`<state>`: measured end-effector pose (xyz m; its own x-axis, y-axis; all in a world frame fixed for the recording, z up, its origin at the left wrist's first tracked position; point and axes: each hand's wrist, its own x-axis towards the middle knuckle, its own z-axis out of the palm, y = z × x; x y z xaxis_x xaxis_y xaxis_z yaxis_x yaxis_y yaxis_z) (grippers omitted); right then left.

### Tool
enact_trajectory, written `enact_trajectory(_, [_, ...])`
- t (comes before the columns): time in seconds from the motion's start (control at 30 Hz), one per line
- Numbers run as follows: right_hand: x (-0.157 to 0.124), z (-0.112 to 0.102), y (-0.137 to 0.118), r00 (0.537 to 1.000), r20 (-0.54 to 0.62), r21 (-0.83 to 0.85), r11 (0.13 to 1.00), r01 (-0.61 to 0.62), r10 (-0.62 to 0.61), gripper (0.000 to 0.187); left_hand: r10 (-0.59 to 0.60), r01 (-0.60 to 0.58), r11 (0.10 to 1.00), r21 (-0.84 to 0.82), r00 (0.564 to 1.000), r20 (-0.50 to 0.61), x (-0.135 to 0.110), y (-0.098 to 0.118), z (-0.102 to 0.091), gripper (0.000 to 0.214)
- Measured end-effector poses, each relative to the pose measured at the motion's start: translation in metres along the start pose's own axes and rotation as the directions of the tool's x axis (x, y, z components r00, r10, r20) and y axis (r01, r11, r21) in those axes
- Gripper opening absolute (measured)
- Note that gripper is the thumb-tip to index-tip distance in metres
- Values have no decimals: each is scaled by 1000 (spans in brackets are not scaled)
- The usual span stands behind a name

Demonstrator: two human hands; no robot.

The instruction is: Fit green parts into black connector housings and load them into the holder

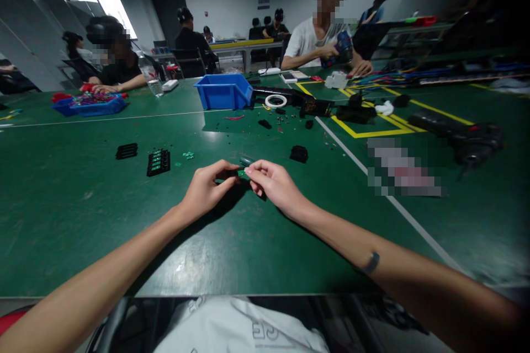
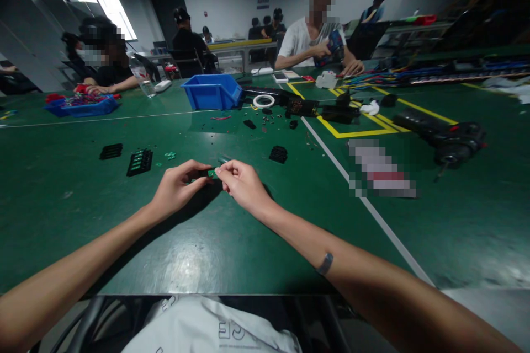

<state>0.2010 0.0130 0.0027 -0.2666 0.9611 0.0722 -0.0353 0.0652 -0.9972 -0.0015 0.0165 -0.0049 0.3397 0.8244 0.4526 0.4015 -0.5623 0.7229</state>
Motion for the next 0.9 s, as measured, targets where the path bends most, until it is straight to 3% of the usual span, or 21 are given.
enact_trajectory(0.9, [-3,3,0,999,-23,20,999,45,-45,30,-15,18,995,-96,999,29,-4,3,7,20])
